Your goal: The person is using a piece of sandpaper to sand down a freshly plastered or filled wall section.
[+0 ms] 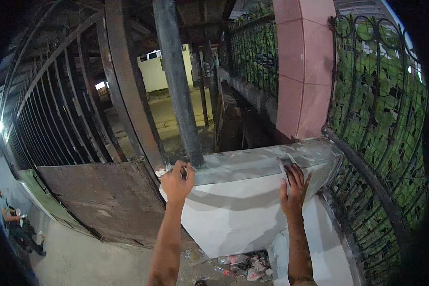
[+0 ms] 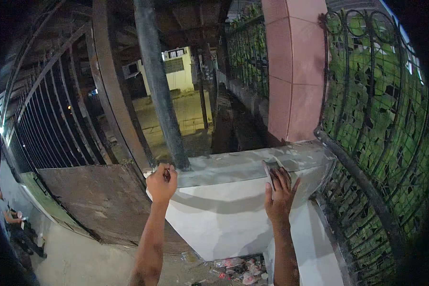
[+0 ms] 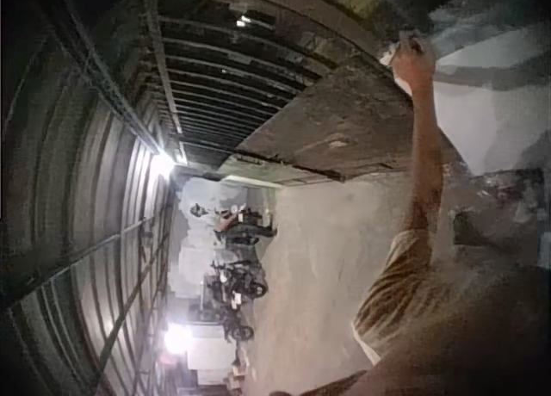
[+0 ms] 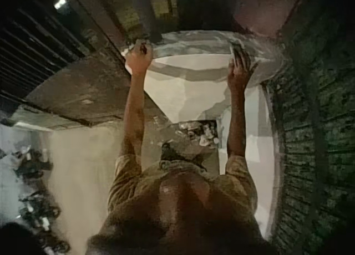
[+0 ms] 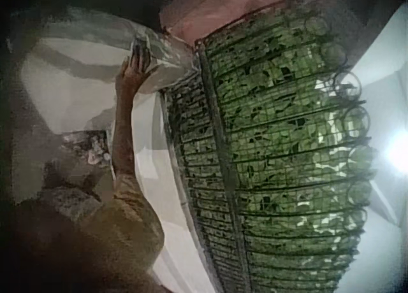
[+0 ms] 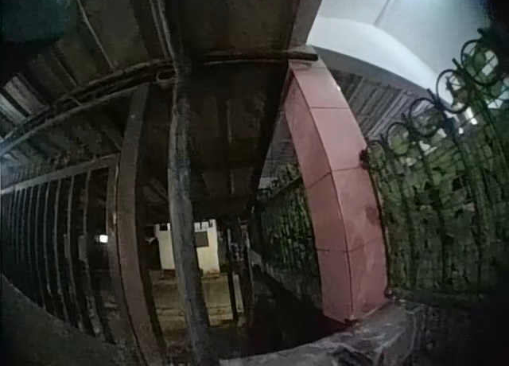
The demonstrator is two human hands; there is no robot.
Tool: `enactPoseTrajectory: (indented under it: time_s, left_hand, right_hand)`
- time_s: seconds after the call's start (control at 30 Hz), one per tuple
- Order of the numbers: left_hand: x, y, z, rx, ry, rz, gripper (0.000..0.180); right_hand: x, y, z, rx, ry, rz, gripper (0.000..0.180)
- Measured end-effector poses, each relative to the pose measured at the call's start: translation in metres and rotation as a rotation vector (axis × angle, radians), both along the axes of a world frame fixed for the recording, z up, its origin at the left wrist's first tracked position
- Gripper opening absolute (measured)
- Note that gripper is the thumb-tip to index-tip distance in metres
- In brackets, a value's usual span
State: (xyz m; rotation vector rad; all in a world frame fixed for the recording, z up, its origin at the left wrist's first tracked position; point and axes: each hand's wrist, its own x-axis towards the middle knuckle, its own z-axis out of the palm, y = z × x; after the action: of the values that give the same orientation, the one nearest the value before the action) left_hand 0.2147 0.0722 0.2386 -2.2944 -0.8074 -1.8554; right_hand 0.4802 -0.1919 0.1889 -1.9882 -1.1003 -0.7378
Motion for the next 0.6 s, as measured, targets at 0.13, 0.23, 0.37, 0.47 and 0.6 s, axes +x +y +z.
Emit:
enactPoseTrajectory:
  time_s: [0.13,0.23,0.37,0.47,0.6]
  left_hand:
    - [-0.001,-0.003,0.001,0.003,-0.014,0.006,0.014]
    - [-0.004,-0.004,0.003,-0.007,-0.022,0.003,0.014]
    - [0.001,-0.001,-0.001,0.002,0.008,0.000,0.014]
    - [-0.001,-0.004,0.002,-0.003,-0.012,-0.009,0.014]
    - [-0.005,0.001,0.002,0.001,-0.040,-0.009,0.014]
  right_hand:
    - [0.000,0.003,-0.001,0.045,-0.017,0.020,0.042]
    - [-0.001,0.005,-0.007,0.087,-0.028,0.011,0.043]
    - [0.003,0.007,-0.015,0.099,-0.045,-0.010,0.042]
    - [0.003,0.005,-0.011,0.091,-0.092,-0.036,0.041]
    - [-0.006,0.006,0.005,0.088,-0.108,-0.021,0.041]
